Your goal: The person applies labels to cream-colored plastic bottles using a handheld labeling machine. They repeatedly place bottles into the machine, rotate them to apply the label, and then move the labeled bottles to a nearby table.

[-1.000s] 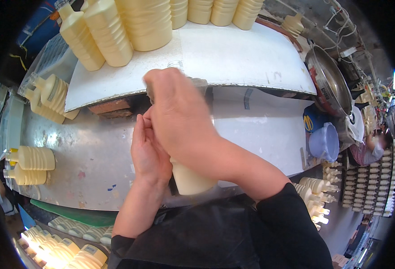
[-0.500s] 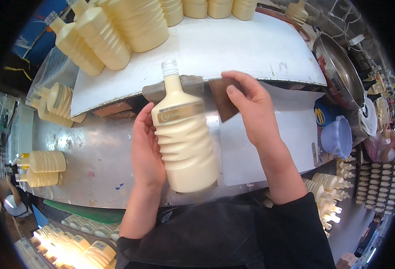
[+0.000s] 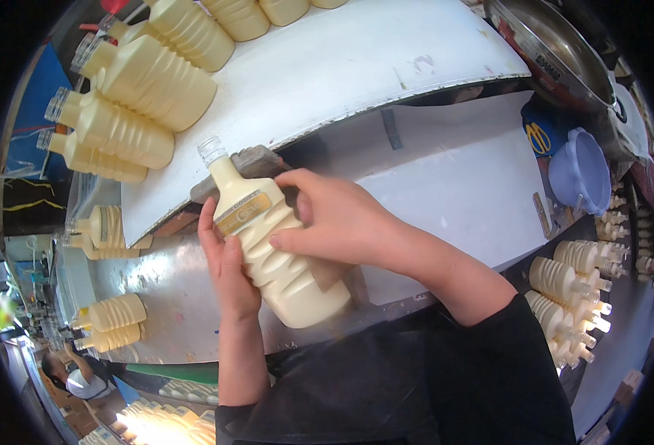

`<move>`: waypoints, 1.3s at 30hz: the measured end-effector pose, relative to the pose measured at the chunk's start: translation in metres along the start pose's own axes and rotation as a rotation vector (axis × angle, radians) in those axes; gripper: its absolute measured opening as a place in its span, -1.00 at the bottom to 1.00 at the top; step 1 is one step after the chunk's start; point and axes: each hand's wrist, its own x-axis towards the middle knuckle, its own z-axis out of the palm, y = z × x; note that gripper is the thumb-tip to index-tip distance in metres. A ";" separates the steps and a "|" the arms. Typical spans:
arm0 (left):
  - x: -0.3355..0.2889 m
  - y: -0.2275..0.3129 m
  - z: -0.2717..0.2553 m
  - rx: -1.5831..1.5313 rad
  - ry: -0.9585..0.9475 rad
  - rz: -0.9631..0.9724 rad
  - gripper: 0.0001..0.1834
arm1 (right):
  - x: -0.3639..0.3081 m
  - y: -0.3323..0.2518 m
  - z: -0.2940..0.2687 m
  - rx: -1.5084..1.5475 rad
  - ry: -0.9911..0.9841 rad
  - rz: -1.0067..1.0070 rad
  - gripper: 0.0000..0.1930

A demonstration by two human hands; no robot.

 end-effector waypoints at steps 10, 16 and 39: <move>0.015 0.007 0.004 0.098 0.118 -0.070 -0.61 | 0.032 -0.027 0.005 -0.228 0.006 0.030 -0.41; 0.014 0.002 0.002 0.004 0.106 -0.065 -0.60 | 0.034 -0.001 0.011 0.126 -0.028 0.024 -0.43; 0.006 0.000 -0.006 0.081 0.044 -0.056 -0.46 | 0.034 -0.062 0.030 0.015 0.369 -0.501 -0.67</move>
